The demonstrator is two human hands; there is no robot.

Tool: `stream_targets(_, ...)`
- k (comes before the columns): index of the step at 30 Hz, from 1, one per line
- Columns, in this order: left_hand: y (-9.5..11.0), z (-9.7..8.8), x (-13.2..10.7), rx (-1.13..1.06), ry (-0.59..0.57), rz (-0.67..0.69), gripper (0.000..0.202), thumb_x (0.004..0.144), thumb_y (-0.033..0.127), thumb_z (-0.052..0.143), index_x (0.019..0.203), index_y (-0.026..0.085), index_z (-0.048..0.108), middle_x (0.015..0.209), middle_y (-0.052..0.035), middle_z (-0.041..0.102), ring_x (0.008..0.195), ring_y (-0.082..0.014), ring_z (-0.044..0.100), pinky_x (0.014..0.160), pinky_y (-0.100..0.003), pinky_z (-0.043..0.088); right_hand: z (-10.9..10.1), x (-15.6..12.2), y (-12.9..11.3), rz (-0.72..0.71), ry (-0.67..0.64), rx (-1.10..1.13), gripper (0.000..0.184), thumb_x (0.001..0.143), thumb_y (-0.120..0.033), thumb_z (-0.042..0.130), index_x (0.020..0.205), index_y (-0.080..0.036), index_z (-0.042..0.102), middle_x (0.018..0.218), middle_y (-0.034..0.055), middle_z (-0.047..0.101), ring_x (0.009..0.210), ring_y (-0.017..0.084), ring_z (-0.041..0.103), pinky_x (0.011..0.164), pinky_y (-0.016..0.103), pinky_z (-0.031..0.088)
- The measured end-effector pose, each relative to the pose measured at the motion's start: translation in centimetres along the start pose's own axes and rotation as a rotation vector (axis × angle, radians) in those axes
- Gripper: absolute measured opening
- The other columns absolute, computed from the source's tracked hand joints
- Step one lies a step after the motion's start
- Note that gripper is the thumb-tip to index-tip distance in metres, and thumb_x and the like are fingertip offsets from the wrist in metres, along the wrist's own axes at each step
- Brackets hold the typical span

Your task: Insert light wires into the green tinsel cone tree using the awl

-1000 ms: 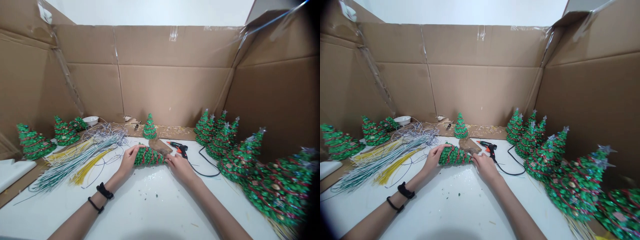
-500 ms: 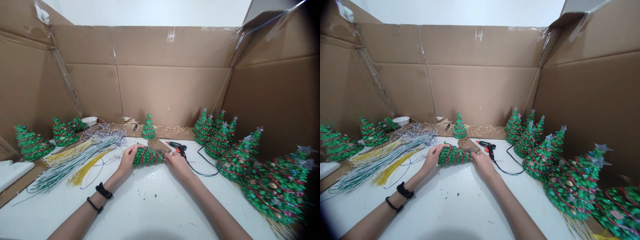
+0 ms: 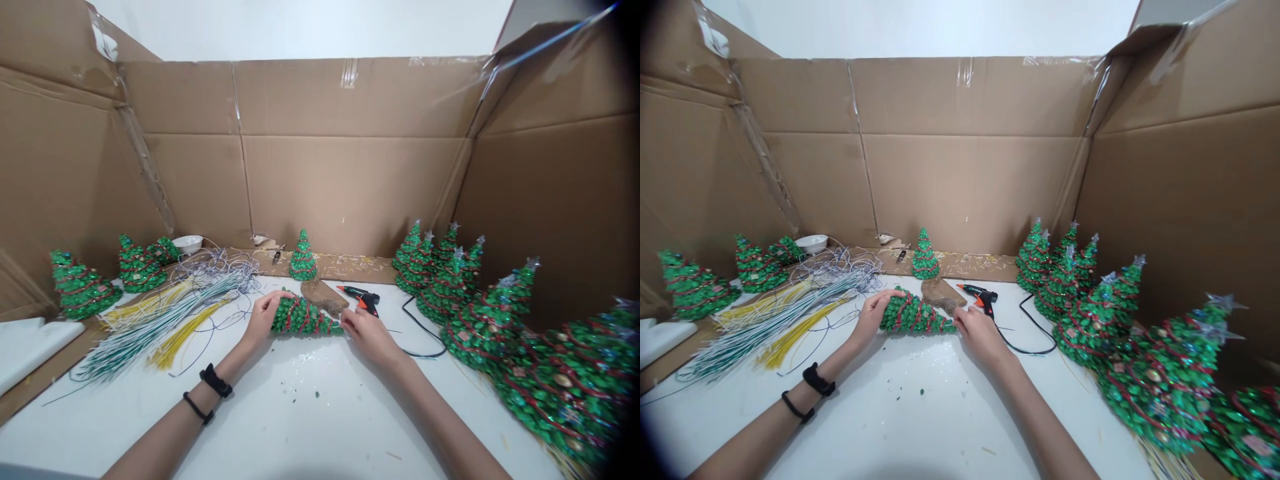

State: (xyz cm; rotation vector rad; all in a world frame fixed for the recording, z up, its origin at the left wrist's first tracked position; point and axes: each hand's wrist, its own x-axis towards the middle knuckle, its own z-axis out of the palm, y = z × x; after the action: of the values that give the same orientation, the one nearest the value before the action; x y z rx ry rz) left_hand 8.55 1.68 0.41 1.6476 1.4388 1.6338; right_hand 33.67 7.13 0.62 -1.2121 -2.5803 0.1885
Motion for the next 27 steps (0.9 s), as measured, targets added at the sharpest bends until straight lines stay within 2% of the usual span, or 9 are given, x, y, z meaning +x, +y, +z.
stream_targets(9, 0.0, 0.0, -0.1, -0.002, -0.001, -0.013, 0.032, 0.082, 0.028, 0.039, 0.084, 0.017, 0.069, 0.096, -0.0055, 0.072, 0.098, -0.022, 0.061, 0.089, -0.034, 0.044, 0.0, -0.3, -0.6, -0.066, 0.009, 0.032, 0.018, 0.093, -0.025, 0.039, 0.087, -0.02, 0.055, 0.079, 0.0027, 0.055, 0.07, 0.014, 0.053, 0.064, 0.023, 0.034)
stream_targets(14, 0.0, 0.0, -0.1, -0.004, 0.004, -0.009, 0.032, 0.084, 0.031, 0.039, 0.083, 0.018, 0.068, 0.095, -0.0052, 0.072, 0.098, -0.0213, 0.061, 0.09, -0.033, 0.044, 0.2, -0.2, -1.0, -0.024, 0.004, 0.021, 0.019, 0.093, -0.024, 0.039, 0.087, -0.02, 0.056, 0.077, 0.003, 0.056, 0.068, 0.014, 0.052, 0.063, 0.023, 0.033)
stream_targets(20, 0.1, 0.0, 0.0, 0.006, 0.008, -0.03, 0.035, 0.086, 0.042, 0.043, 0.082, 0.018, 0.069, 0.092, -0.0058, 0.072, 0.094, -0.0223, 0.062, 0.088, -0.034, 0.046, -0.2, -0.3, -1.2, -0.019, 0.0, 0.069, 0.02, 0.092, -0.025, 0.037, 0.085, -0.02, 0.056, 0.074, 0.0025, 0.056, 0.066, 0.014, 0.051, 0.061, 0.023, 0.032)
stream_targets(27, 0.2, 0.1, 0.2, 0.014, -0.01, -0.005, 0.038, 0.087, 0.038, 0.038, 0.081, 0.017, 0.07, 0.093, -0.0049, 0.073, 0.094, -0.0211, 0.063, 0.09, -0.033, 0.045, 0.2, -0.3, -1.4, 0.024, 0.01, 0.14, 0.015, 0.086, -0.019, 0.04, 0.076, -0.02, 0.05, 0.066, -0.0014, 0.054, 0.062, 0.012, 0.049, 0.057, 0.022, 0.026)
